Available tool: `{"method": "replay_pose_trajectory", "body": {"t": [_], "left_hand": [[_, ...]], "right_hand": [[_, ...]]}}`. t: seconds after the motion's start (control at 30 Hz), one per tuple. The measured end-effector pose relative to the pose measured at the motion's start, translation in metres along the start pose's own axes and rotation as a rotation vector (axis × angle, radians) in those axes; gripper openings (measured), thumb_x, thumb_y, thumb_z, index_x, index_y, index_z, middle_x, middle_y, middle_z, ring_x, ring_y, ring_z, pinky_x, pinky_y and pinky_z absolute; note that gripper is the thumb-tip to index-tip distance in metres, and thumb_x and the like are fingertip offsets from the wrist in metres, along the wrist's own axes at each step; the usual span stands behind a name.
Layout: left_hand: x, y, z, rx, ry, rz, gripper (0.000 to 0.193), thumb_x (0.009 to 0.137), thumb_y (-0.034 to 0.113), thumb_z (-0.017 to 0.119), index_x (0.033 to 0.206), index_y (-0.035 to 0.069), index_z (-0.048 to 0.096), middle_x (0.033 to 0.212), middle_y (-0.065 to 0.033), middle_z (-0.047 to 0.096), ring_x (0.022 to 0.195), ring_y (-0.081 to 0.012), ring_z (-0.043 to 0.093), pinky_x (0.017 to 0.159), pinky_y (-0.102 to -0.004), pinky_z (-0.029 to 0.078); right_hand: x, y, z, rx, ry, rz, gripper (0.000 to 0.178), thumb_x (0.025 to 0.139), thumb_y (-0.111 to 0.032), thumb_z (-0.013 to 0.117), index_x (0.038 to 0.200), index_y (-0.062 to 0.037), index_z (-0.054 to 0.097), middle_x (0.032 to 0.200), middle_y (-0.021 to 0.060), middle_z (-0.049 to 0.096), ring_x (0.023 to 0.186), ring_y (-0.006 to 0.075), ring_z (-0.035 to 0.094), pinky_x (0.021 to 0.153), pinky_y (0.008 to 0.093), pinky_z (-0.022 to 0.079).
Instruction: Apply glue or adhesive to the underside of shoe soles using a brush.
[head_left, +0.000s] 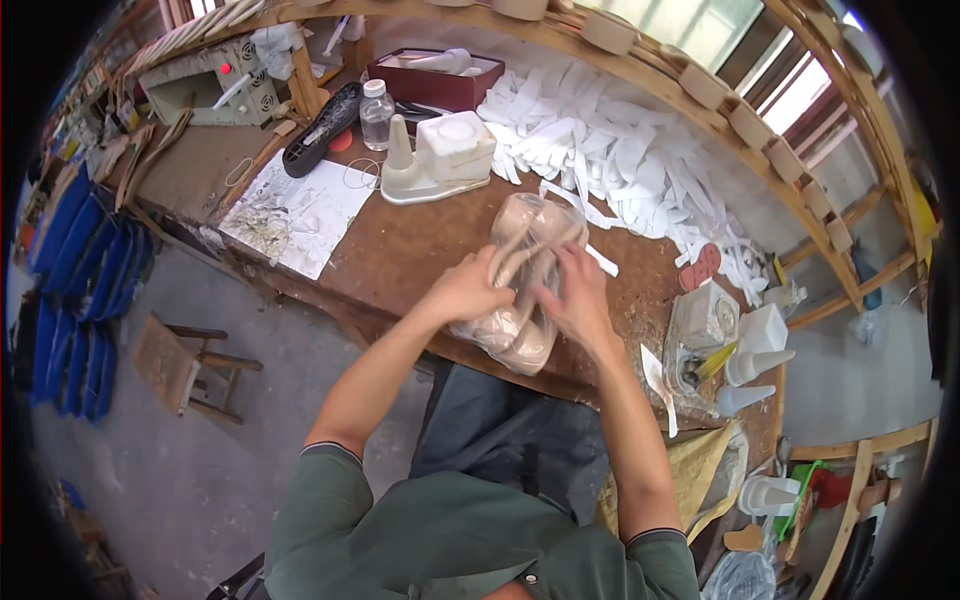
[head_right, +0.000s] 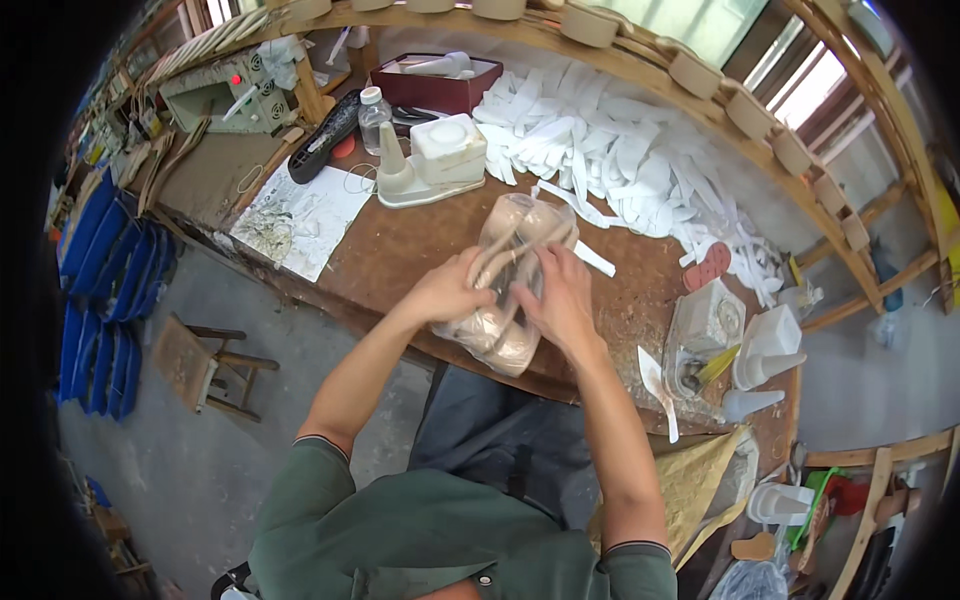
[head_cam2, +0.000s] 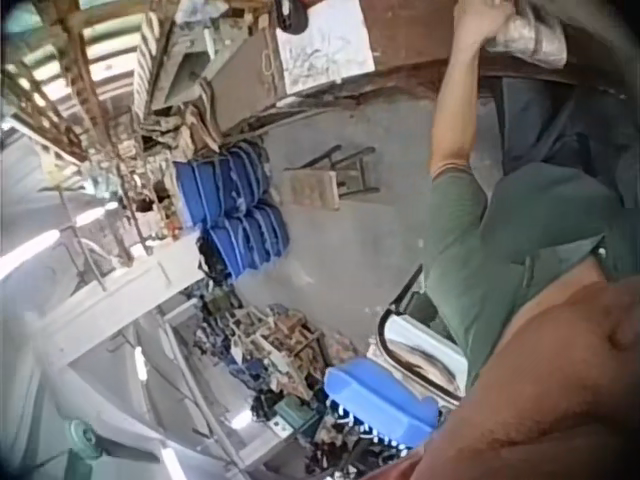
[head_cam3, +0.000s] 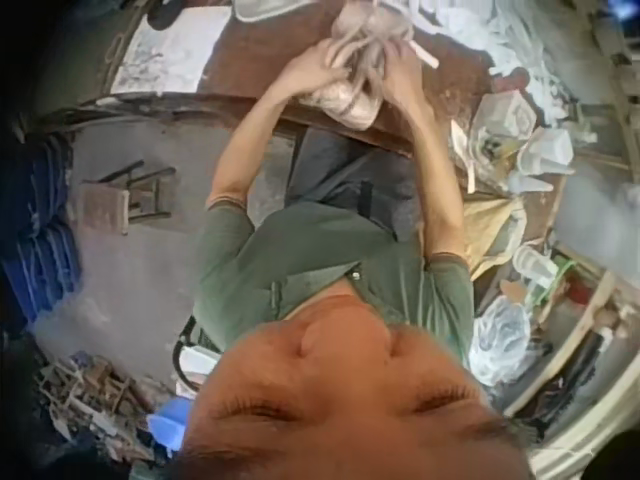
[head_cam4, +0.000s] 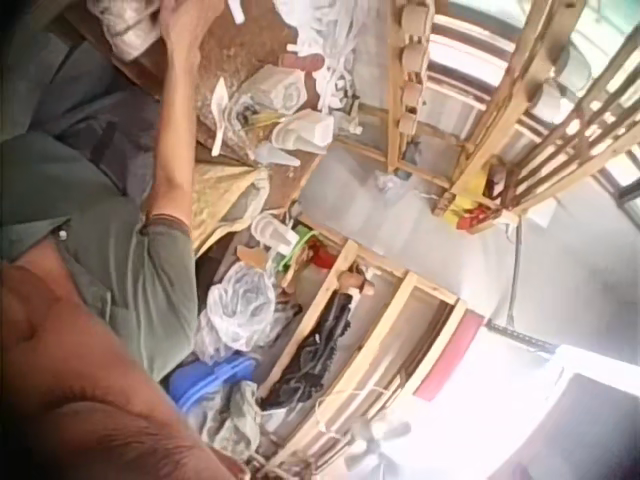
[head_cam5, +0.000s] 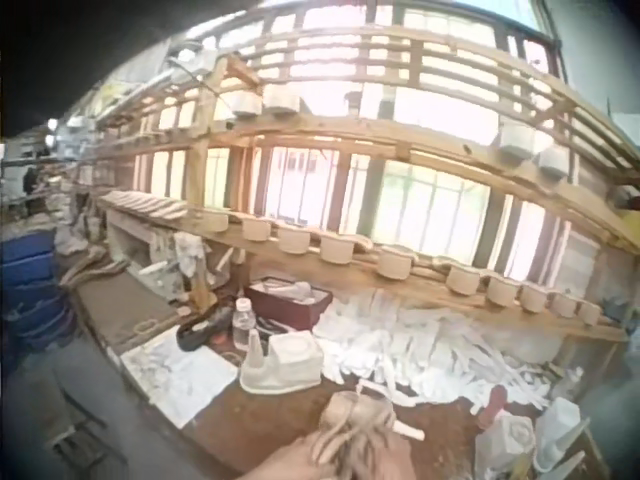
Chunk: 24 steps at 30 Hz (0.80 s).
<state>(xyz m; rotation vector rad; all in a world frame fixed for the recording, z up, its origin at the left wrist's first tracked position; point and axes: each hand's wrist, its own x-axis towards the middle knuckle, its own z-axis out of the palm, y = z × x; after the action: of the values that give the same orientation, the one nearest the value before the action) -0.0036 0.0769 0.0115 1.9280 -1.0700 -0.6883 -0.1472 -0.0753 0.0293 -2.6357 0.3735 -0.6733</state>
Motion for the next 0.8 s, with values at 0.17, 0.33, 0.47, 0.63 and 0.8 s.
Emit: {"method": "replay_pose_trajectory", "body": {"t": [0.17, 0.33, 0.47, 0.63, 0.8], "left_hand": [[-0.009, 0.01, -0.007, 0.173, 0.028, -0.135, 0.07, 0.073, 0.033, 0.061, 0.132, 0.006, 0.035, 0.124, -0.0247, 0.047, 0.111, -0.0421, 0.049, 0.094, -0.0439, 0.04], [-0.016, 0.015, -0.005, 0.119, 0.122, -0.08, 0.063, 0.075, 0.031, 0.059, 0.127, 0.004, 0.037, 0.12, -0.0256, 0.048, 0.106, -0.0451, 0.05, 0.092, -0.0464, 0.041], [-0.032, -0.002, -0.003, 0.057, 0.164, -0.004, 0.059, 0.076, 0.025, 0.058, 0.127, 0.003, 0.038, 0.121, -0.0242, 0.048, 0.108, -0.043, 0.05, 0.092, -0.0457, 0.041], [-0.025, -0.046, -0.025, -0.267, 0.071, 0.134, 0.04, 0.079, 0.012, 0.058, 0.116, 0.001, 0.051, 0.108, -0.0144, 0.06, 0.099, -0.0245, 0.059, 0.085, -0.0353, 0.047], [-0.01, -0.065, -0.02, -0.928, 0.07, -0.103, 0.033, 0.083, 0.007, 0.057, 0.114, -0.001, 0.054, 0.105, -0.0116, 0.061, 0.094, -0.0172, 0.06, 0.082, -0.03, 0.049]], "right_hand": [[0.036, -0.013, 0.024, -0.349, -0.147, -0.034, 0.077, 0.061, -0.034, 0.075, 0.121, 0.0015, 0.044, 0.133, 0.024, 0.038, 0.125, 0.038, 0.034, 0.105, 0.0496, 0.022], [0.057, 0.02, 0.039, -0.474, -0.021, 0.024, 0.056, 0.073, -0.024, 0.063, 0.119, 0.0026, 0.045, 0.13, 0.0251, 0.041, 0.118, 0.0391, 0.042, 0.098, 0.0486, 0.033], [0.097, 0.062, 0.006, -0.377, -0.147, 0.369, 0.041, 0.079, -0.01, 0.05, 0.12, -0.0013, 0.048, 0.105, 0.0266, 0.058, 0.094, 0.0401, 0.058, 0.081, 0.0471, 0.047], [0.083, 0.165, 0.032, -0.075, 0.063, 0.46, 0.028, 0.08, -0.004, 0.049, 0.106, 0.0021, 0.058, 0.093, 0.0232, 0.063, 0.083, 0.0334, 0.063, 0.073, 0.0418, 0.05], [0.066, 0.171, 0.069, 1.332, -0.032, 0.915, 0.022, 0.082, -0.002, 0.05, 0.101, 0.0045, 0.06, 0.094, 0.0144, 0.064, 0.08, 0.0226, 0.063, 0.07, 0.0331, 0.052]]}}
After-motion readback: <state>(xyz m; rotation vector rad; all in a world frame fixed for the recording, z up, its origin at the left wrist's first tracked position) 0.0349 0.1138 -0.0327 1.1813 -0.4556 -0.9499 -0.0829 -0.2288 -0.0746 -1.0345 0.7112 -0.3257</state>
